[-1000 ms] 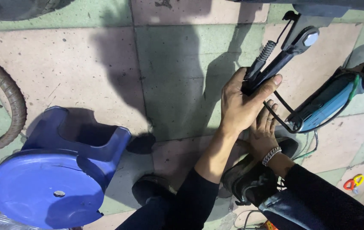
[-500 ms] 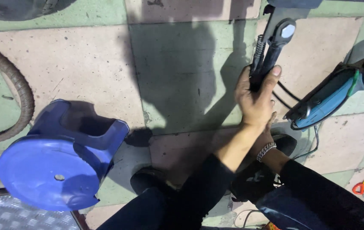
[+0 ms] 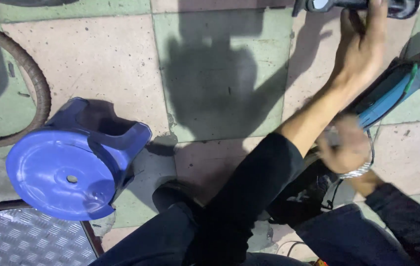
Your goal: Using an angle grinder to grind and shape a motorcycle kickstand.
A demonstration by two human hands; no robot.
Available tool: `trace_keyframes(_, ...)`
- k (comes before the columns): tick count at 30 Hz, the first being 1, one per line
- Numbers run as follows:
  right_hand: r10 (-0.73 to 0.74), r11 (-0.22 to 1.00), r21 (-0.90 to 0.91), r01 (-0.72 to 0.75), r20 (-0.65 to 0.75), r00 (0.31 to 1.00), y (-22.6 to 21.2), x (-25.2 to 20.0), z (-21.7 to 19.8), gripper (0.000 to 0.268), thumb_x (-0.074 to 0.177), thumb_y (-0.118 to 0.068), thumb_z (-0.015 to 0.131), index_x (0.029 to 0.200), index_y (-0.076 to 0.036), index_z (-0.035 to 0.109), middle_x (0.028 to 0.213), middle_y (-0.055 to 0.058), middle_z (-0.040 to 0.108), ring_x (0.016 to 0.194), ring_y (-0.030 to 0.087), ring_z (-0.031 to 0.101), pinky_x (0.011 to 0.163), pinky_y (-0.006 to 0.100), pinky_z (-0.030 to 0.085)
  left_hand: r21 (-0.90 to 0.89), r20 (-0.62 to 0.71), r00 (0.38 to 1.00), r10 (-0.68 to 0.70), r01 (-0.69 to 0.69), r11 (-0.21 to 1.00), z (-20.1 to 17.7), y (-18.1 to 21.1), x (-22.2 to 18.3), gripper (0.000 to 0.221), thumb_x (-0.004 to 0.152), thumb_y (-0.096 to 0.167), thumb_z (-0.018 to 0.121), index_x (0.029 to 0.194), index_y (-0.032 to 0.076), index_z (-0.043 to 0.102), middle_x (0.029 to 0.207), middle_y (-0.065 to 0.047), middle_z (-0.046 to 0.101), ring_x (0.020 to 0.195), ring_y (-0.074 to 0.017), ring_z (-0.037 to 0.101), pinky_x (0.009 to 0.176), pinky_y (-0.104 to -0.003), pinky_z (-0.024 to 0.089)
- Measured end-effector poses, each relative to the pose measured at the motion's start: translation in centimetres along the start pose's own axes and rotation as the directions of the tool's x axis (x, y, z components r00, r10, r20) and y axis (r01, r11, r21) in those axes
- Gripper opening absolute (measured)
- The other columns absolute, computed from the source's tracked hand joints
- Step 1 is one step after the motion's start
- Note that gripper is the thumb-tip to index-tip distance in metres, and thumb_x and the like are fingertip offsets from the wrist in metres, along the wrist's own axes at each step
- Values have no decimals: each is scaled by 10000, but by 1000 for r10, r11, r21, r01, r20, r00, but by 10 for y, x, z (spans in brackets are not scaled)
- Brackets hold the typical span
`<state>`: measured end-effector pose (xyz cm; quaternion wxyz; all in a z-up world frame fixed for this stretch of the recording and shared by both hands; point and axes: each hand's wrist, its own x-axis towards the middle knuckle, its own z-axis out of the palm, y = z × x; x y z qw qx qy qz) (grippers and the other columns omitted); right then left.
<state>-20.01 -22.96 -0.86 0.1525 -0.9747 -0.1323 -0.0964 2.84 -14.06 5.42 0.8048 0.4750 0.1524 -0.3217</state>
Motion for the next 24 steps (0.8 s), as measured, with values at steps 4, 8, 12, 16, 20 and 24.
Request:
trace_keyframes(4,434,879,-148,-454,-149,888,63,-33,-14,696,1116,-160,804,1464,179,305,1129,326,557,915,443,501,1133,591,325,30,-44,987,-154,156,987,-7,5,-17,1387,499,894,168,1608,64,110,1702,-222,64,1577,-326,73,1203,-382,124)
trace_keyframes(8,967,250,114,-962,-82,241,140,-67,20,811,920,-504,947,1316,-79,382,1320,174,472,1204,235,605,1031,373,439,524,113,993,-21,-42,851,-9,-81,-32,740,772,581,435,1304,70,495,1183,-166,611,1003,-315,662,773,-422,552)
trace_keyframes(12,726,639,105,-762,242,643,169,-106,13,300,1184,-233,539,1415,-99,675,1372,255,647,1318,362,557,1111,407,356,880,374,866,-333,-218,422,15,-197,-48,1234,596,614,761,1534,1,244,1511,-340,374,1366,-493,411,1105,-508,392)
trace_keyframes(16,770,-556,601,-574,633,-82,93,0,-37,1232,303,-906,548,1324,-225,657,1329,7,725,1260,166,695,1048,303,608,923,292,940,-179,-227,312,38,-202,-65,1000,586,473,900,1344,78,381,1330,-262,548,1174,-461,576,924,-630,483)
trace_keyframes(20,931,-211,482,-851,363,-25,147,-50,-5,422,792,-502,794,1153,-285,769,1112,-159,776,961,-39,721,852,158,642,941,251,963,102,-267,208,46,-241,-50,1087,548,409,913,1395,-10,377,1296,-265,587,1203,-442,578,912,-558,521)
trace_keyframes(24,929,-203,714,-670,357,99,167,-48,2,307,725,-235,902,1008,-170,805,1011,-68,799,893,25,754,900,204,676,828,414,870,268,-482,287,21,-257,-16,597,636,421,799,1135,136,637,1062,-121,721,964,-361,697,885,-455,529)
